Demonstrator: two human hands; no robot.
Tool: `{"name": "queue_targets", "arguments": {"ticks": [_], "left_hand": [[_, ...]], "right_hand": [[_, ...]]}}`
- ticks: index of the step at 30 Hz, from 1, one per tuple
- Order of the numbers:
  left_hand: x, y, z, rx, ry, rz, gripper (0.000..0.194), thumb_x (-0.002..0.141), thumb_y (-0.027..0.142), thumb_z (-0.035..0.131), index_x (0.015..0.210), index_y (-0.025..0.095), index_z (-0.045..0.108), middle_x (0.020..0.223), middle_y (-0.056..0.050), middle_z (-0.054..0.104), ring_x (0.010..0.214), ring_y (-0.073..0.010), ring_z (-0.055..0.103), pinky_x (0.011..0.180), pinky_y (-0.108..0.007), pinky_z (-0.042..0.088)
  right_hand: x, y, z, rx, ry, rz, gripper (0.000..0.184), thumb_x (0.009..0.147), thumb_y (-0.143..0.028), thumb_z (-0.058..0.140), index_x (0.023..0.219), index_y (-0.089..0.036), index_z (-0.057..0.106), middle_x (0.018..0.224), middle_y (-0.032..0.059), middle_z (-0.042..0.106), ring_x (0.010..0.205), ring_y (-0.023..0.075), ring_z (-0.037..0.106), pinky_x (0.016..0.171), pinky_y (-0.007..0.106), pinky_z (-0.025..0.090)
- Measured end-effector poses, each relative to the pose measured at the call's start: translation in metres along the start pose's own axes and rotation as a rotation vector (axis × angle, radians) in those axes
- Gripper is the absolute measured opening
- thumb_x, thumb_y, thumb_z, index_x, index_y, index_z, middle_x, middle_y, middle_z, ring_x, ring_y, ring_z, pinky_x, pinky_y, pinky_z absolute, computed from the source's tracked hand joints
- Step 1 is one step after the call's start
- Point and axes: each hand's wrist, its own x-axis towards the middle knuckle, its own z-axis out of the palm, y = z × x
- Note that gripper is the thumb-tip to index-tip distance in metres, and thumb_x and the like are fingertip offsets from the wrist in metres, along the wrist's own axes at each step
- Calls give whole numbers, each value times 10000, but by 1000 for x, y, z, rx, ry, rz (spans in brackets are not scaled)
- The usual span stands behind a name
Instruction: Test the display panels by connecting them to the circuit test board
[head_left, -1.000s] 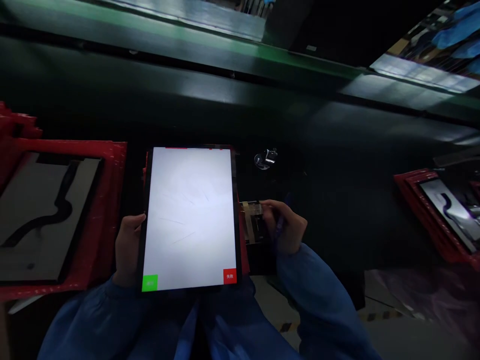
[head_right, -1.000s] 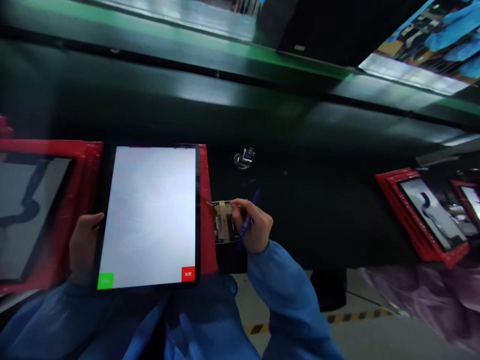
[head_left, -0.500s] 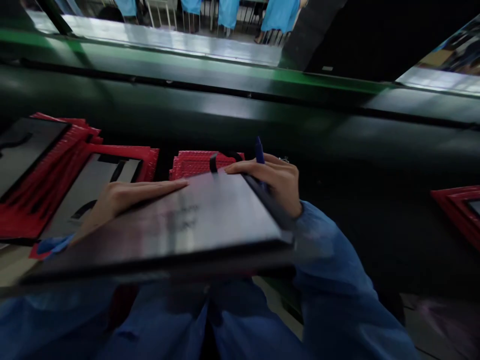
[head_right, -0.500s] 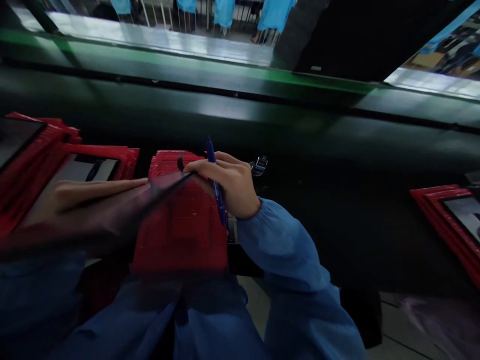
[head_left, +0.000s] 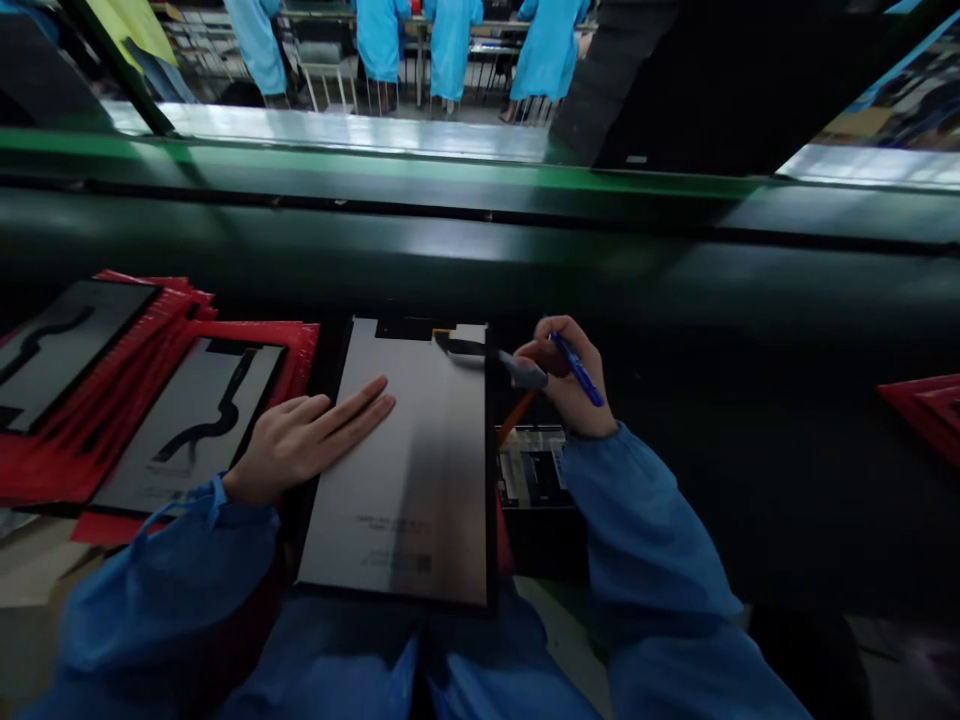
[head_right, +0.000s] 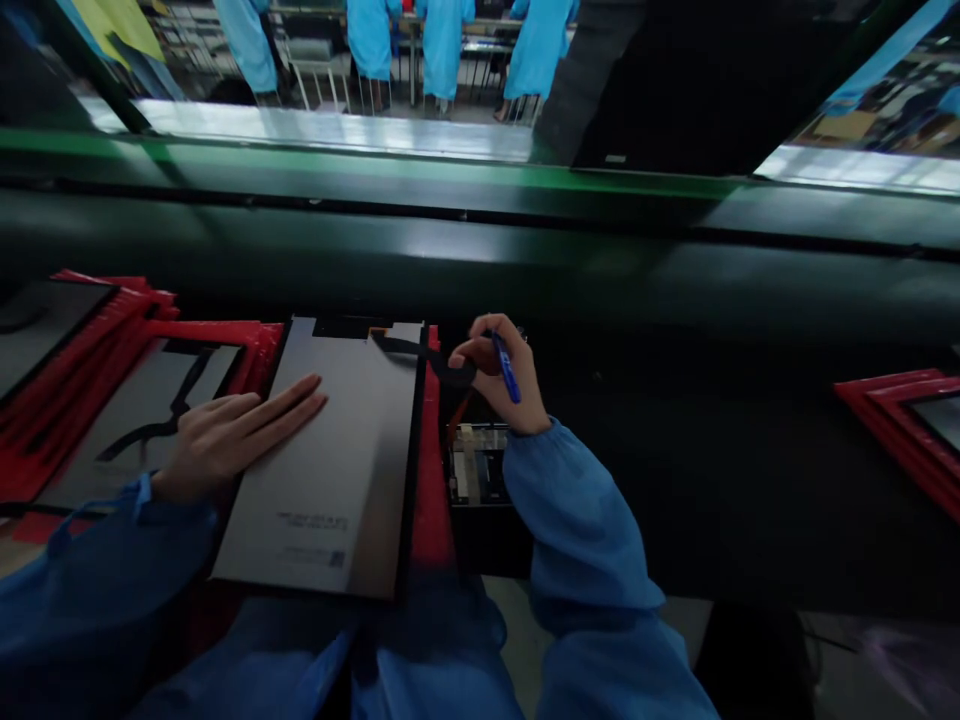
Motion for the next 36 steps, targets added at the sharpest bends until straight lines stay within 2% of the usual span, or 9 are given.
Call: {"name": "queue_targets", "arguments": {"ticks": [2,6,11,15,17,21,26,31,36], "left_hand": [[6,1,5,-42,-50,-42,560,993,80,328,1381,372,608,1385,-20,630,720,-162,671,702,-307,574],[10,-2,18,-46,-110,-56,525,977,83,378,1353,337,642,1413,-41,605,690,-169,685,655,-313,560],[2,-4,10,54,-222,-200,596,897,22,371,1399,237,610,1503,-135,514,554,-177,687,454,-318,484],[17,25,-4,-212,-24,-323,459,950,206,499,1393,247,611,1429,-90,616,929,-243,747,725,-328,591],[33,46,-3,-496,-28,-344,461,950,276,541,1407,252,596,1399,-84,643,1007,-225,722,819,-308,576],[62,71,12,-945,-235,-439,495,903,311,620,1383,189,608,1071,-80,761,559,-105,578,545,-237,475],[64,66,23,-1043,-229,-548,186,880,284,646,968,195,783,791,-17,729,612,-117,548,554,-226,405],[64,66,22,-1070,-299,-613,144,815,240,649,880,164,753,627,18,626,495,-95,441,466,-229,323],[68,69,23,-1119,-305,-624,79,767,214,627,769,151,675,607,31,556,526,-91,442,490,-222,348]], "right_hand": [[-7,0,-10,106,-67,87,462,745,-371,820,830,-246,383,670,-90,604,502,94,609,510,226,523],[-14,-7,-23,120,-245,165,425,825,-387,767,810,-244,367,709,-49,642,586,115,658,571,255,577],[-20,-12,-23,-31,-248,170,423,860,-462,731,827,-247,368,852,32,727,792,205,760,680,336,633],[-31,-12,4,-64,-278,172,414,865,-468,728,822,-236,388,864,41,724,780,190,746,645,287,596],[-38,-13,20,-50,-309,171,419,867,-466,728,804,-233,386,845,33,722,726,161,717,626,263,568],[-45,-11,38,-67,-297,147,418,880,-476,707,781,-234,380,783,3,693,644,116,635,592,233,523],[-45,-8,32,-43,-298,164,367,897,-363,708,830,-245,367,842,7,727,705,134,683,630,249,538],[-48,-8,34,-32,-292,134,321,927,-289,656,826,-243,356,890,18,726,722,121,676,635,237,531],[-50,-5,40,26,-299,111,314,914,-254,672,831,-241,370,886,12,707,714,111,659,624,224,533]]}}
